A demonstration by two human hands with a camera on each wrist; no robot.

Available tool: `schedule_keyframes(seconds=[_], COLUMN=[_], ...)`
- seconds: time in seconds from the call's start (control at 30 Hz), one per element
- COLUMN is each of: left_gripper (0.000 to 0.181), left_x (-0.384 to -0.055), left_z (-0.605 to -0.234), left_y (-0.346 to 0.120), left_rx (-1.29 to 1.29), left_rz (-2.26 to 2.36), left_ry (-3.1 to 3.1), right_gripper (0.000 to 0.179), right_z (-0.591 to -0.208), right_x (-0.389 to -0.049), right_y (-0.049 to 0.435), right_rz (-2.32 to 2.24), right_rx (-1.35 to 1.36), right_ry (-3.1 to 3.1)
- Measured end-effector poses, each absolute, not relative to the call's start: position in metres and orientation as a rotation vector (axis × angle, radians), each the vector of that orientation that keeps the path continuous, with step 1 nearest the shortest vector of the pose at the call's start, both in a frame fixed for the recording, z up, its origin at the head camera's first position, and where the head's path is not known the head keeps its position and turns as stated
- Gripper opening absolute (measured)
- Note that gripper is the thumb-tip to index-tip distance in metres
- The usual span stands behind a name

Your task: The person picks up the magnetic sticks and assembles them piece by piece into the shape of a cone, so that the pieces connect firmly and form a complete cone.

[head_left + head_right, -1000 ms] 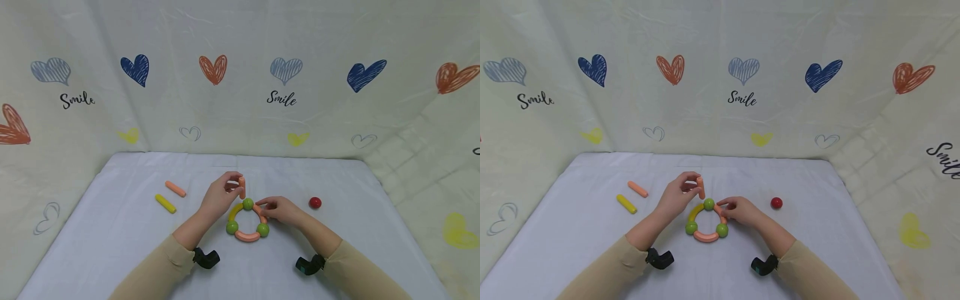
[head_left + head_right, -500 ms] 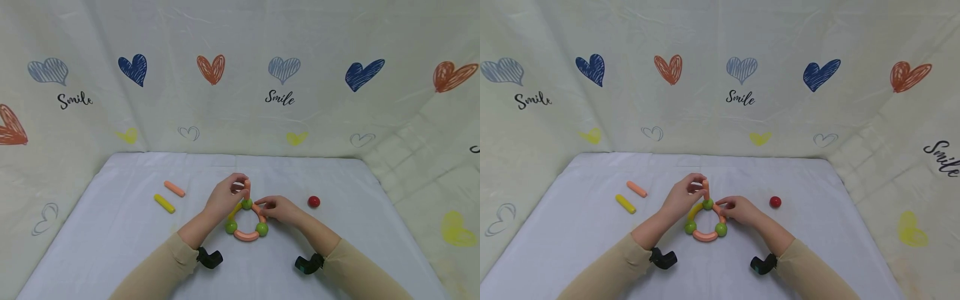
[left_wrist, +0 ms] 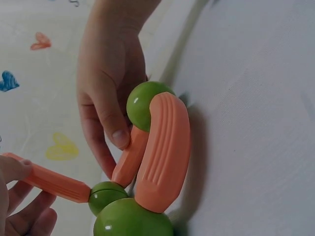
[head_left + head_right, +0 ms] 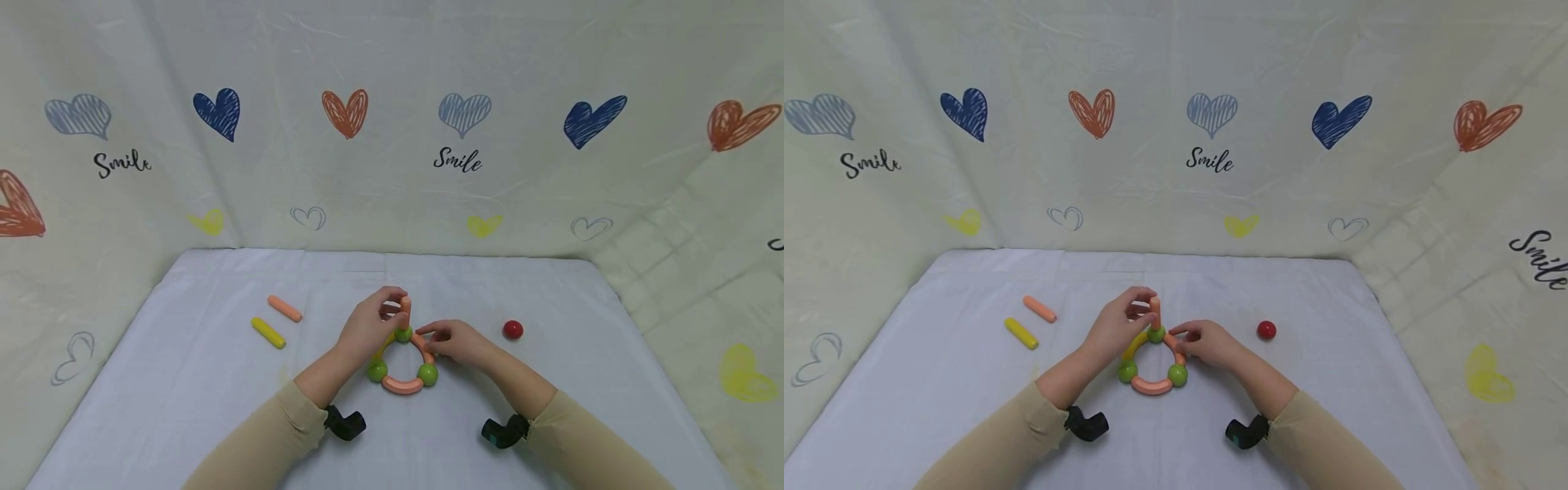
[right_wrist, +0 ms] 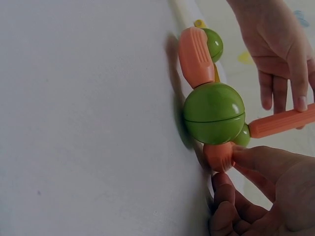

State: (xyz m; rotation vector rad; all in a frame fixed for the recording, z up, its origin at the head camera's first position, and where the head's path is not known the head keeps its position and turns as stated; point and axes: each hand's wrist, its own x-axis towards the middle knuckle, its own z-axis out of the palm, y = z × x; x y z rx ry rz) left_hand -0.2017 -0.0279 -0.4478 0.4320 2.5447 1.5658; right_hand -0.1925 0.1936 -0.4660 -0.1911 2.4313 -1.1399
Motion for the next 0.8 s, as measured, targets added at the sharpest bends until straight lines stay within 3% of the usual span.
schedule_keyframes(seconds=[0.8], left_gripper=[0.039], left_x=[-0.201], left_z=[-0.442], left_y=[-0.057], left_rx=[0.455], left_rz=[1.549], left_ry=[2.739], right_gripper=[0.033], right_z=[-0.468], right_x=[-0.191], right_y=[0.192], right_rz=[-1.111], right_rx=[-0.156], right_ry=[2.455])
